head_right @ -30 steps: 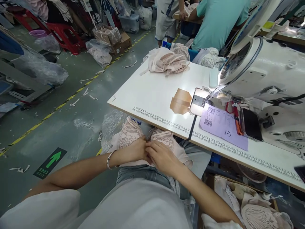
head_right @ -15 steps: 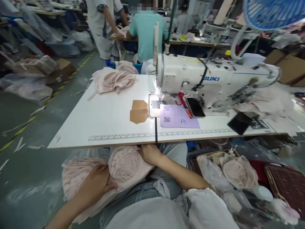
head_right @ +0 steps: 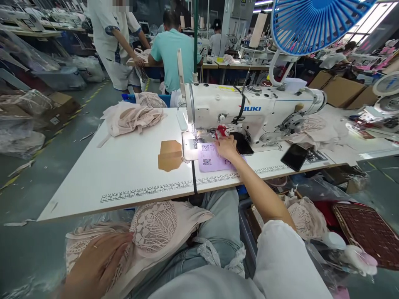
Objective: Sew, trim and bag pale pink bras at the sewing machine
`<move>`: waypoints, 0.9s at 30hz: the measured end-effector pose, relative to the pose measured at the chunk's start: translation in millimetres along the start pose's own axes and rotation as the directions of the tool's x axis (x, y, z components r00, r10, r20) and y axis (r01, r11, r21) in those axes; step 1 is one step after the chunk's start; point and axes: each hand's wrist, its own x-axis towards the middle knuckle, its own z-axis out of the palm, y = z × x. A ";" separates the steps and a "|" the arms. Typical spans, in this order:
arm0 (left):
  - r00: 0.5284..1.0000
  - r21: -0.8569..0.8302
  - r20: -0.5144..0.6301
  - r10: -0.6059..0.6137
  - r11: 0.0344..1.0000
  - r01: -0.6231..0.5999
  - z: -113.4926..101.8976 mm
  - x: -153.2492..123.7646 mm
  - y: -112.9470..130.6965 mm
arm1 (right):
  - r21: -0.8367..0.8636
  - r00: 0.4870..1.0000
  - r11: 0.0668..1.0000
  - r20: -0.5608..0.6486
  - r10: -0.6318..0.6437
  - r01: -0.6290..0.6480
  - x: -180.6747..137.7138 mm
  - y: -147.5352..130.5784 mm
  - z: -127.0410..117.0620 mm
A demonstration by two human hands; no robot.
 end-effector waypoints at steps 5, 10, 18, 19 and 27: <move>0.997 -0.096 -0.076 -0.027 0.995 0.020 7.6 7.2 11.1 | 0.051 0.913 0.988 -0.390 -0.118 0.149 -34.8 -9.5 8.6; 0.984 -0.253 -0.090 -0.154 0.959 0.127 27.8 22.8 37.7 | 0.228 0.661 0.639 -0.452 -0.599 0.735 -143.8 -61.5 28.2; 0.680 -0.386 0.732 -0.049 0.793 0.472 10.3 34.8 34.4 | 0.484 0.640 0.486 -0.225 -0.734 0.728 -233.2 -110.7 36.6; 0.642 -0.359 0.765 -0.049 0.796 0.487 -3.7 33.1 20.7 | 0.518 0.675 0.507 -0.205 -0.709 0.689 -233.3 -108.7 37.0; 0.916 0.285 0.189 -0.355 0.912 0.295 -58.1 22.5 -79.1 | 0.790 0.532 0.469 0.220 -0.817 0.394 -265.8 -135.6 59.3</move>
